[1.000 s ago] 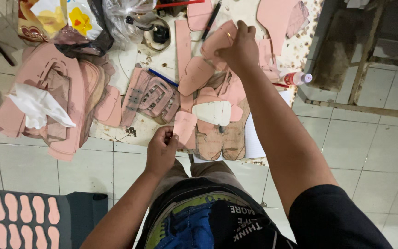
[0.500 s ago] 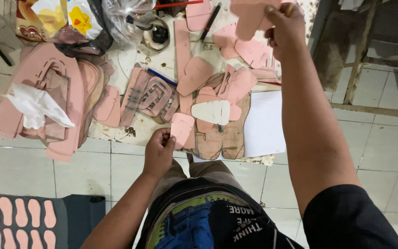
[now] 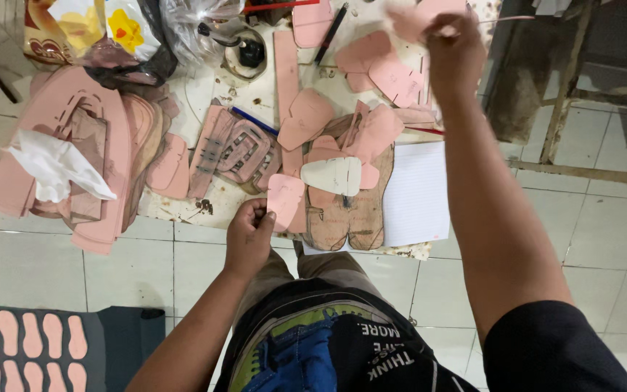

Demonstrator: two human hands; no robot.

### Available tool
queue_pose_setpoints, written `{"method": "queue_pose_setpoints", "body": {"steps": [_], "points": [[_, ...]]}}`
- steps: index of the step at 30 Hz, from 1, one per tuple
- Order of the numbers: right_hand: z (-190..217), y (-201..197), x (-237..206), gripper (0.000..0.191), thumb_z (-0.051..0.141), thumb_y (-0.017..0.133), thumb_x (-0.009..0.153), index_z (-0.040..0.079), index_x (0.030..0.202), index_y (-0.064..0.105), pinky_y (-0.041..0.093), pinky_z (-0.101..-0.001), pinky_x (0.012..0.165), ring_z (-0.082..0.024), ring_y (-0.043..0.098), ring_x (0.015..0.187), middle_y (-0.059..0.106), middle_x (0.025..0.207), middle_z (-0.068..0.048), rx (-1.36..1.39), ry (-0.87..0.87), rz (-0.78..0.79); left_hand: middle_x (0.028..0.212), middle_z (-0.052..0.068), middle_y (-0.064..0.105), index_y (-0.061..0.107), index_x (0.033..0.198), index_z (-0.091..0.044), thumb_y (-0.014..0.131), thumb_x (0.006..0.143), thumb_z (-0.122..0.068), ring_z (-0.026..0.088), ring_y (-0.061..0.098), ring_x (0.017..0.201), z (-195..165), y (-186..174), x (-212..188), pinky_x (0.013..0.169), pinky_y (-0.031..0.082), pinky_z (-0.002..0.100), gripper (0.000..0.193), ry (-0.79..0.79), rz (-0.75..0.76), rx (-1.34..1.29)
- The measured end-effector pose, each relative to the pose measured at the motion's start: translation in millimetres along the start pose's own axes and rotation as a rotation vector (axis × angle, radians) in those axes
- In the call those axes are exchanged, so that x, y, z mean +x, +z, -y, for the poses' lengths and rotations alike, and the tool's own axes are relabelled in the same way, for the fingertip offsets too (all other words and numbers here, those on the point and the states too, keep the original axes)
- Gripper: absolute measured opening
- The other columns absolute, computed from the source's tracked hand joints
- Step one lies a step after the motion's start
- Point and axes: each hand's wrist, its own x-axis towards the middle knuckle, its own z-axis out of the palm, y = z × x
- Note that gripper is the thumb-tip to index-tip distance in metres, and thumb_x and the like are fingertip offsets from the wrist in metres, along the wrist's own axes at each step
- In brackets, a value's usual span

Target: The person holds pink paper shoe pattern pieces on a black cutting mat and traces around them with a pen, repositioning each piece to trace multiple outlines. They then move to a work table, sort through stacks of pink pattern pieces, and place them in piles.

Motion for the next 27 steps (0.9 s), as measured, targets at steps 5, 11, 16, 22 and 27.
{"method": "queue_pose_setpoints", "body": {"steps": [5,11,16,22,27], "points": [[1.8,10.2,-28.8,0.024,0.001,0.073,0.089,0.001,0.113,0.072,0.058,-0.0313,0.084,-0.022,0.071,0.103,0.065,0.136,-0.015,-0.051,-0.134,0.281,0.098,0.004,0.069,0.063,0.116,0.002,0.062,0.097,-0.007,0.009,0.064,0.084,2.2,-0.1,1.1,0.077,0.054,0.026,0.021,0.038,0.024,-0.066],[3.9,12.4,-60.8,0.030,0.013,0.076,0.095,0.003,0.122,0.071,0.056,-0.0342,0.075,-0.020,0.072,0.082,0.068,0.127,-0.012,-0.157,0.086,0.232,0.096,0.005,0.068,0.064,0.118,0.001,0.062,0.098,-0.008,0.009,0.063,0.081,3.5,3.4,6.1,0.073,0.055,0.026,0.022,-0.086,0.033,-0.215],[28.8,14.9,-107.3,0.050,0.025,0.069,0.095,0.001,0.137,0.057,0.053,-0.0262,0.052,-0.011,0.066,0.061,0.075,0.105,-0.009,0.280,0.415,0.943,0.098,0.006,0.071,0.065,0.120,-0.002,0.063,0.096,-0.010,0.012,0.068,0.082,-15.6,17.4,17.2,0.069,0.057,0.031,0.026,-0.127,0.102,-0.133],[26.5,11.8,-107.8,0.042,0.024,0.066,0.096,-0.002,0.128,0.063,0.048,-0.0247,0.051,-0.010,0.062,0.058,0.074,0.084,-0.009,0.293,0.642,0.795,0.119,0.011,0.070,0.066,0.127,-0.006,0.061,0.099,-0.014,0.021,0.069,0.099,-34.1,29.7,40.6,0.086,0.059,0.032,0.030,0.058,0.047,0.290],[13.8,-1.5,-89.9,0.028,0.017,0.068,0.096,-0.005,0.113,0.067,0.046,-0.0243,0.050,-0.009,0.061,0.058,0.069,0.081,-0.005,0.437,0.678,0.571,0.147,0.024,0.050,0.057,0.139,0.002,0.068,0.090,-0.010,0.040,0.058,0.127,-40.6,27.7,59.7,0.102,0.051,0.045,0.052,0.645,-0.134,0.593]]}}
